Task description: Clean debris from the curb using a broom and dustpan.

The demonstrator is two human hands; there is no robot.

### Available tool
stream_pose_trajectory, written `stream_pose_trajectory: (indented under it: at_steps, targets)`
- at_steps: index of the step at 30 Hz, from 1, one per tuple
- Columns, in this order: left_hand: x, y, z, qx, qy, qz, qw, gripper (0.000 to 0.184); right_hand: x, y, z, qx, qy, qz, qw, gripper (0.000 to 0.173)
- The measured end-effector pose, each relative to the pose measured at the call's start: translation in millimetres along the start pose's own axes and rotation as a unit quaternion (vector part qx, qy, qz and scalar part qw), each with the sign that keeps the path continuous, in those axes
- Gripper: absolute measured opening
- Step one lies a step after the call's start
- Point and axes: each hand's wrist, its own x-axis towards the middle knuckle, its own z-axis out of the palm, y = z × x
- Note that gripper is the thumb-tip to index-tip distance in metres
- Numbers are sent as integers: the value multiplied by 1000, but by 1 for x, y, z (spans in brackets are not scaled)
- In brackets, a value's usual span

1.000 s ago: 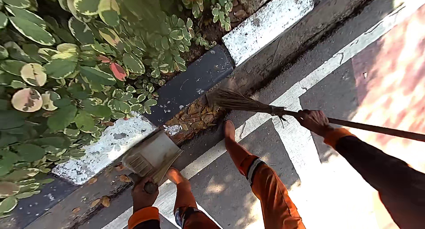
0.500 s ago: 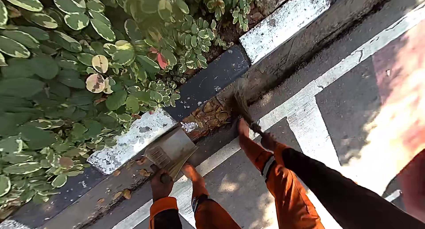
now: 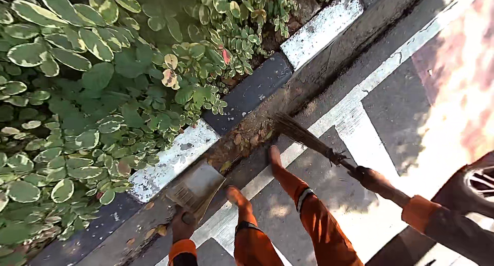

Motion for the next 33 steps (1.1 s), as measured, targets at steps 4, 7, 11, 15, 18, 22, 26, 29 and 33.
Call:
stream_pose_trajectory:
  at_steps: [4,7,11,15,18,22,26,29,33]
  targets:
    - [33,4,0,9,16,59,998,26,102,-81,-26,-44,60,20,997,51]
    - [45,10,5,-13,18,85,996,29,167,-149,26,-53,12,-18,998,69]
    - [43,2,12,-23,34,103,994,31,119,-193,61,-141,-155,-103,972,91]
    - [43,-1,11,-25,42,93,994,29,45,-118,-23,-82,-203,-41,975,20]
    - [41,-2,15,-16,45,80,996,29,31,-98,-66,-72,-134,29,988,18]
    - [38,1,17,-6,31,56,998,29,122,-135,-12,-88,-29,-15,996,82]
    - [40,-1,22,-7,49,68,996,32,118,-197,72,-141,-157,-115,971,92]
    - [31,-6,20,-11,40,68,997,32,42,-164,34,-138,-234,-110,956,66]
    - [32,2,17,-12,22,27,999,29,20,-112,-48,-104,-164,1,981,25]
